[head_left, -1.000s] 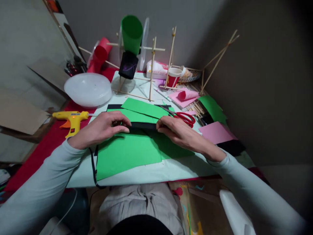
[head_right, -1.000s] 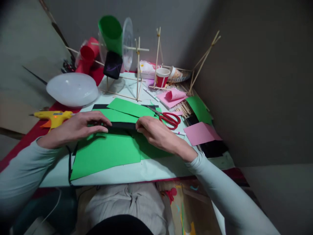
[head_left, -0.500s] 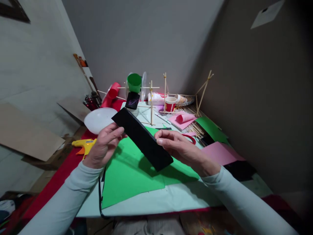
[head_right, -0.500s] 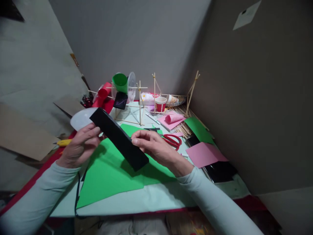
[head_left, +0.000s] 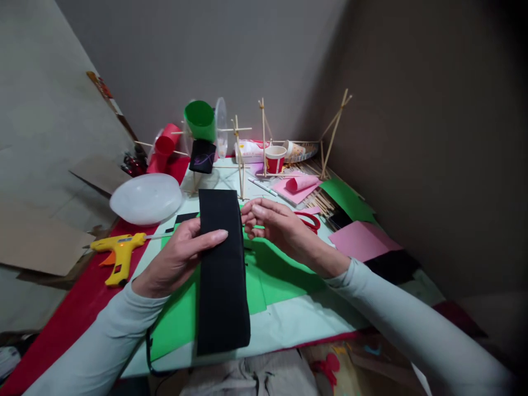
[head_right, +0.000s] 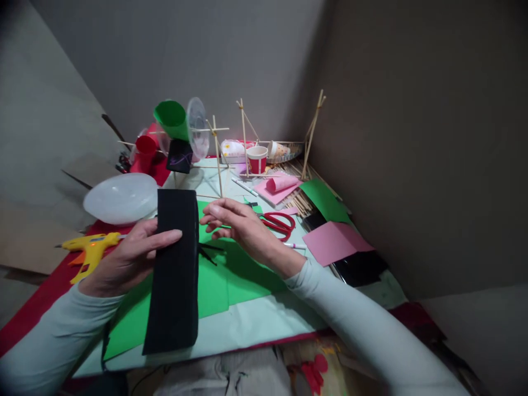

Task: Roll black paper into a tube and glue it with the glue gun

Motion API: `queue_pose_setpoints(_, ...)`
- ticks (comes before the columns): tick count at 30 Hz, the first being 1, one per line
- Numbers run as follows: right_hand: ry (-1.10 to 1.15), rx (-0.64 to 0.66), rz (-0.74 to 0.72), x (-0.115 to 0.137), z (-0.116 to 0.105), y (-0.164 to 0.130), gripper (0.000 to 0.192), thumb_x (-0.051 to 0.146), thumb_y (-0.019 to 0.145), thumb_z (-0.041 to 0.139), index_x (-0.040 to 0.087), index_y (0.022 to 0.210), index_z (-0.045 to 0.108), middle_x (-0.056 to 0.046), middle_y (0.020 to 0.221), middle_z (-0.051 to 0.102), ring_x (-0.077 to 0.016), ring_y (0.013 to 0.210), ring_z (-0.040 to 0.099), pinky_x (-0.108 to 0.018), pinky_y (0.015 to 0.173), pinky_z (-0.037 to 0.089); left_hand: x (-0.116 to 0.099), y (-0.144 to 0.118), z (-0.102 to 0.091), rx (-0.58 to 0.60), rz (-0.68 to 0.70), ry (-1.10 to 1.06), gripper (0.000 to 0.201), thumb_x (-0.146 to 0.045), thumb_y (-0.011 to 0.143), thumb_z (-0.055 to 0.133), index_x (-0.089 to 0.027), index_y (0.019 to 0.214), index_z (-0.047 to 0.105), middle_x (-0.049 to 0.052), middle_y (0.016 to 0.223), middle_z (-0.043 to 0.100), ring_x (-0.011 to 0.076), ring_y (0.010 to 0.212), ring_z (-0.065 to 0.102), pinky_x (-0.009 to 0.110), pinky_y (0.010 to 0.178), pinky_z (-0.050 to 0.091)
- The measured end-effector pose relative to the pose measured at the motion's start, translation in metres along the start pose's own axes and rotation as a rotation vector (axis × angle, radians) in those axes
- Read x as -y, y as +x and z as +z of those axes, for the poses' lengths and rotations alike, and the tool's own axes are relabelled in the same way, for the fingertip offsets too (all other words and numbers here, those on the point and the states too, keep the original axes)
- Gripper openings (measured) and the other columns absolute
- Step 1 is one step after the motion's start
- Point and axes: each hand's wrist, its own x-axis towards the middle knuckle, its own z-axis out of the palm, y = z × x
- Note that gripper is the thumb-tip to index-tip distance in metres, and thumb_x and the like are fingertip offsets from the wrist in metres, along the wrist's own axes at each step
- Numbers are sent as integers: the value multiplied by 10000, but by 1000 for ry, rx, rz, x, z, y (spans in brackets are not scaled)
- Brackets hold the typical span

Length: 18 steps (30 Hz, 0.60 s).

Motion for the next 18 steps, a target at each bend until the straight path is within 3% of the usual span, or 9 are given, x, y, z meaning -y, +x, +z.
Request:
queue_pose_setpoints(2, -45, -31, -59, -4, -4, 1, 229, 406, 936, 677, 209, 1047, 638, -26, 1040, 617, -138, 935, 622, -248, 770, 516, 5, 1, 2, 32, -40, 47, 272, -279, 747, 870, -204, 1004, 823, 38, 903, 811, 151, 730, 725, 179, 633, 584)
queue_pose_setpoints(4, -227, -107, -164, -9, -8, 0, 245, 383, 963, 640, 247, 1161, 591, -29, 1076, 623, -164, 989, 635, -280, 789, 533, 9, 2, 2, 43, -79, 78, 277, -285, 757, 863, -206, 1019, 819, 42, 900, 812, 160, 742, 731, 187, 646, 586)
queue_pose_setpoints(8, -932, -246, -633, -18, -16, -5, 345, 201, 972, 591, 265, 1299, 503, -98, 1237, 627, -234, 1159, 598, -395, 907, 525, 12, 6, -1, -37, -82, 11, 256, -282, 748, 862, -181, 975, 802, 65, 944, 814, 204, 793, 750, 249, 697, 613)
queue_pose_setpoints(10, -1231, -176, -863, -19, -18, -9, 371, 109, 967, 551, 247, 1310, 520, -125, 1261, 623, -246, 1157, 582, -439, 939, 514, 12, 9, -5, -110, -60, -32, 282, -269, 733, 865, -170, 986, 791, 73, 971, 812, 212, 794, 751, 267, 706, 617)
queue_pose_setpoints(12, -1405, -38, -990, -17, -15, -13, 371, 49, 976, 505, 228, 1296, 564, -126, 1252, 639, -227, 1120, 589, -431, 937, 518, 11, 11, -9, -169, -23, -59, 318, -250, 723, 862, -164, 1019, 781, 77, 992, 809, 219, 814, 750, 271, 714, 612)
queue_pose_setpoints(15, -1528, 218, -969, -11, -7, -20, 318, 81, 1011, 510, 206, 1278, 630, -123, 1316, 658, -211, 1180, 575, -388, 965, 532, 9, 13, -14, -225, 54, -82, 325, -219, 723, 850, -149, 1028, 766, 79, 1020, 803, 230, 912, 745, 283, 805, 600)
queue_pose_setpoints(18, -1534, 325, -915, -8, 1, -23, 262, 137, 1040, 500, 165, 1231, 677, -119, 1337, 688, -218, 1209, 562, -372, 971, 533, 9, 13, -15, -261, 86, -88, 349, -218, 725, 844, -143, 1050, 742, 81, 1063, 794, 244, 995, 732, 305, 875, 581)
